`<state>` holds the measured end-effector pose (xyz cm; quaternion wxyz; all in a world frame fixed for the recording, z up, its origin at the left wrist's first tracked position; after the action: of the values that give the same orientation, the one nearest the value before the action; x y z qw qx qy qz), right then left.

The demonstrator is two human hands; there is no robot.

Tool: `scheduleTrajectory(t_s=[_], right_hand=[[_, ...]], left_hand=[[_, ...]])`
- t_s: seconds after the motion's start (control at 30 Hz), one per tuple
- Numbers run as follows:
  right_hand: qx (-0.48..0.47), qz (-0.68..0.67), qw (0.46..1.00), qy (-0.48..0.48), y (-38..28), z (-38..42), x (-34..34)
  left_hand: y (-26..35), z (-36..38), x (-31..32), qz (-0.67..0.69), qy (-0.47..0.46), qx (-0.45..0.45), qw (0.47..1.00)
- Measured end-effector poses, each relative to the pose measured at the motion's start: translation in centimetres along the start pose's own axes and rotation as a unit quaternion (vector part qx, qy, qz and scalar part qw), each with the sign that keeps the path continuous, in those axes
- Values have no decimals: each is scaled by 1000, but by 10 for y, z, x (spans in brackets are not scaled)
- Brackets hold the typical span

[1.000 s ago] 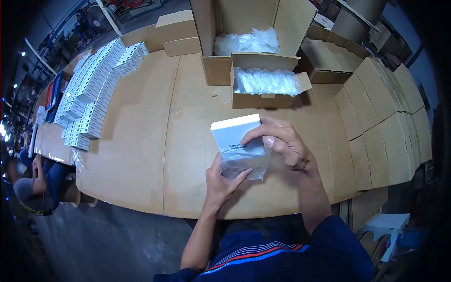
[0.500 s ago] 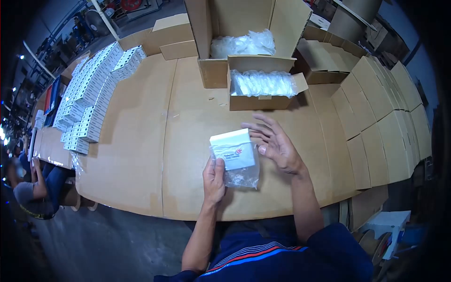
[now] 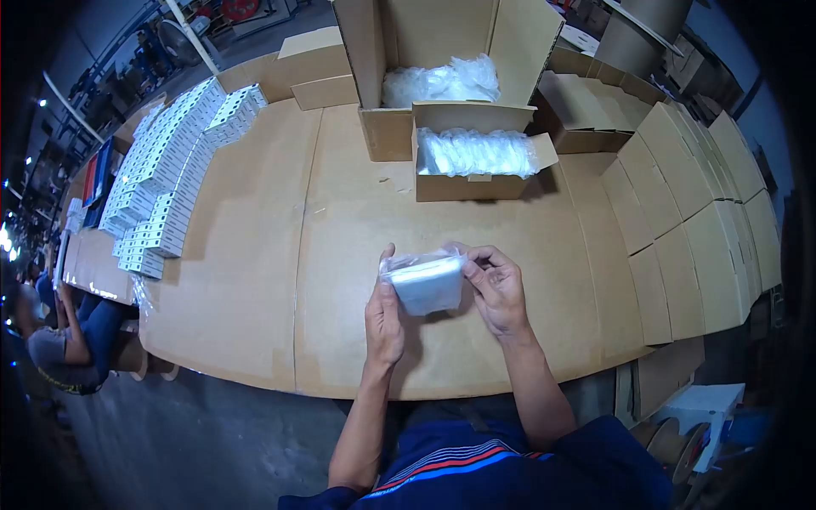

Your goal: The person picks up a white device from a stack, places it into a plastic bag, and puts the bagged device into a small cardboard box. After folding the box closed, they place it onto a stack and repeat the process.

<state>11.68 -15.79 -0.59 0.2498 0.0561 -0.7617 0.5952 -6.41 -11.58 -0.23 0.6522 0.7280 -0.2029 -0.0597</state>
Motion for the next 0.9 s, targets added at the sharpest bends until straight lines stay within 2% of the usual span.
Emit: scheduleTrajectory(t_s=[0.17, 0.23, 0.3, 0.4, 0.5, 0.63, 0.67, 0.8, 0.9], right_hand=[[-23, -9, 999, -26, -6, -3, 7], [1, 2, 1000, -5, 6, -1, -2], [29, -10, 999, 12, 10, 2, -3], [51, -101, 993, 28, -4, 5, 18], [2, -24, 1000, -16, -7, 9, 26], [99, 102, 989, -39, 5, 11, 10], [68, 86, 993, -47, 7, 10, 9], [67, 88, 990, -88, 3, 6, 3], [35, 63, 997, -21, 1, 2, -11]], left_hand=[[-15, -1, -2, 23, -19, 4, 1000], [-17, 1, -1, 76, -32, -75, 994], [-19, 0, 0, 76, -44, -82, 993], [-18, -2, 5, -26, -41, -2, 999], [-30, 0, 6, 98, 4, -96, 991], [-31, 4, 5, 140, -5, -126, 982], [-27, 4, 5, 146, 1, -127, 981], [-13, 3, 7, 138, 26, -134, 981], [-20, 3, 1, 130, 36, -137, 981]])
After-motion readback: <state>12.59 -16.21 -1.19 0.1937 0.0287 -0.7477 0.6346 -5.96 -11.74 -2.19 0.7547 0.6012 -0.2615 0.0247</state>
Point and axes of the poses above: each hand's wrist, its own z-axis away from the middle knuckle, its own x-axis out of the palm, y = z × x, the point moved 5 cm from there along -z, towards the middle knuckle, and after that the axes turned 2 degrees about -y, right-handed, at the moved point
